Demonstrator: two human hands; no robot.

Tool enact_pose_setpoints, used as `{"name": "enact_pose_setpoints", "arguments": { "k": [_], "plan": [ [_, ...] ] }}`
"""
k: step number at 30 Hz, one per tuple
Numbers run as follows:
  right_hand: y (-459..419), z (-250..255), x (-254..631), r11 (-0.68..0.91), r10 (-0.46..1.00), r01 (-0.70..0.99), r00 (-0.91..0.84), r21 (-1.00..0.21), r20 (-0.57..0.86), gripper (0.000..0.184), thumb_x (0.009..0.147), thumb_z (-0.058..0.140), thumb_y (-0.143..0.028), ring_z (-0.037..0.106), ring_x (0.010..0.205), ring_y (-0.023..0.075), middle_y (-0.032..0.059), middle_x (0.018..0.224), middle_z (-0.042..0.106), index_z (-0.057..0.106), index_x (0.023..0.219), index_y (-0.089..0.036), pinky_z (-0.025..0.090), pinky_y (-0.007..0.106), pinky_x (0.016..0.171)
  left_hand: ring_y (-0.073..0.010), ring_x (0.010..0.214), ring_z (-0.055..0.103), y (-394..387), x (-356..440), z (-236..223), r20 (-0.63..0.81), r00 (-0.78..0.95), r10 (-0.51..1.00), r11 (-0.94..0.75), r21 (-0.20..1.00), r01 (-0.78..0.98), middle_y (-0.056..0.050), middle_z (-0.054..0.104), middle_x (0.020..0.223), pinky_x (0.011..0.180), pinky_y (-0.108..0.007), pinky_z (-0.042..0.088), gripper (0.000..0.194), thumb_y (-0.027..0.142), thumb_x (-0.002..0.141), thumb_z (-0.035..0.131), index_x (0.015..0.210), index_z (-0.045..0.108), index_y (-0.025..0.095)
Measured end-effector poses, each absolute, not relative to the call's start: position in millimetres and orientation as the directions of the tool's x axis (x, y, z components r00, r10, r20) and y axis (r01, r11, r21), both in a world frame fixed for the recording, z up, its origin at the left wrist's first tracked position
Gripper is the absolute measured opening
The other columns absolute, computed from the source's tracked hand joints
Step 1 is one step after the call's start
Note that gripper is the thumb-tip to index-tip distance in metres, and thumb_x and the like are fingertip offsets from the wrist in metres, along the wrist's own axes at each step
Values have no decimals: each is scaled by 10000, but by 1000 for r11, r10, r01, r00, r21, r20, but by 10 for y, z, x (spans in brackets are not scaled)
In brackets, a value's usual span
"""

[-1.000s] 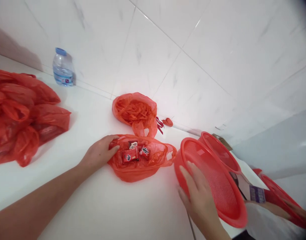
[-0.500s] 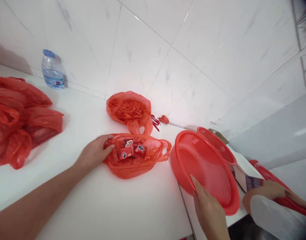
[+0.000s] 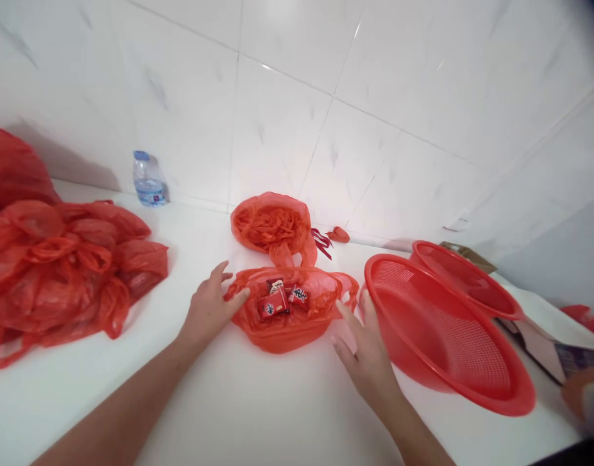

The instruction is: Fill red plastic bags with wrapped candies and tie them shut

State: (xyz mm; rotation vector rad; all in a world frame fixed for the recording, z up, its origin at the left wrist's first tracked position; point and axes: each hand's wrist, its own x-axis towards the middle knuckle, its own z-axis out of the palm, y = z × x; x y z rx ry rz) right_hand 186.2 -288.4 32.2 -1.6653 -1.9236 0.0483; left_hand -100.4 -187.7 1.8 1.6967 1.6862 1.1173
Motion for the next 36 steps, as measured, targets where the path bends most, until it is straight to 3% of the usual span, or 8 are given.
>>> {"name": "enact_pose_setpoints", "arguments": {
  "k": [2,4,8,13,19,26,32,36],
  "plan": [
    [-2695,242,1840,107,944,789,110,-605,310,556,858,520,-377,92,1430,291,36,1572,33,404,1395,-289,255,497,1107,-316,1130,570,-1927,-1037,22,140,-64,988,-81,827,556,-141,603,1225,965,-471,421,819,550,759,576,1434,277,196],
    [-2516,176,1852,6,982,632,144,-775,125,522,842,524,-368,259,1390,264,75,1509,293,480,1348,-246,304,445,1092,-310,1100,593,-1961,-1029,35,66,-23,998,-46,867,497,-134,637,1162,959,-471,428,837,537,748,607,1437,273,200],
    [-2288,167,1834,-23,999,453,-19,-891,-36,534,793,537,-264,485,1243,234,88,1352,527,519,1317,-163,353,392,1065,-275,1003,645,-1926,-877,202,31,140,990,-47,992,115,-117,650,1141,862,-414,504,694,452,753,647,1345,385,201],
    [-2306,447,1825,98,982,476,97,-874,163,618,835,499,-325,441,1275,250,76,1461,391,364,1425,-200,364,428,1054,-209,866,669,-1764,-637,847,214,74,974,-206,972,-110,-66,674,1013,791,-347,522,594,365,731,705,1254,469,211],
    [-2527,646,2055,238,901,650,129,-722,414,556,869,475,-367,337,1348,229,44,1455,391,368,1410,-295,300,452,1098,-140,735,619,-1778,-571,1516,443,17,896,-444,895,46,5,637,847,676,-261,510,499,342,736,703,1189,521,238],
    [-2843,410,2238,260,921,762,-12,-593,389,499,871,484,-348,345,1347,273,76,1439,398,449,1367,-305,338,499,1072,-125,684,565,-1902,-743,1419,446,35,894,-431,838,333,11,594,819,591,-233,468,426,332,767,650,1166,541,232],
    [-3047,424,2358,303,875,753,23,-584,483,454,885,489,-365,418,1301,279,76,1380,479,490,1335,-311,424,473,1017,-148,683,589,-2109,-901,1573,422,-35,906,-408,892,192,5,597,781,638,-283,535,486,344,713,704,1162,555,233],
    [-3204,453,2379,375,804,730,52,-572,593,554,851,549,-327,439,1281,261,62,1419,422,398,1384,-338,438,432,1011,-247,971,613,-2247,-1180,1572,383,-14,924,-379,919,114,-39,649,1043,828,-380,555,568,410,710,717,1241,525,347]
  ]
}}
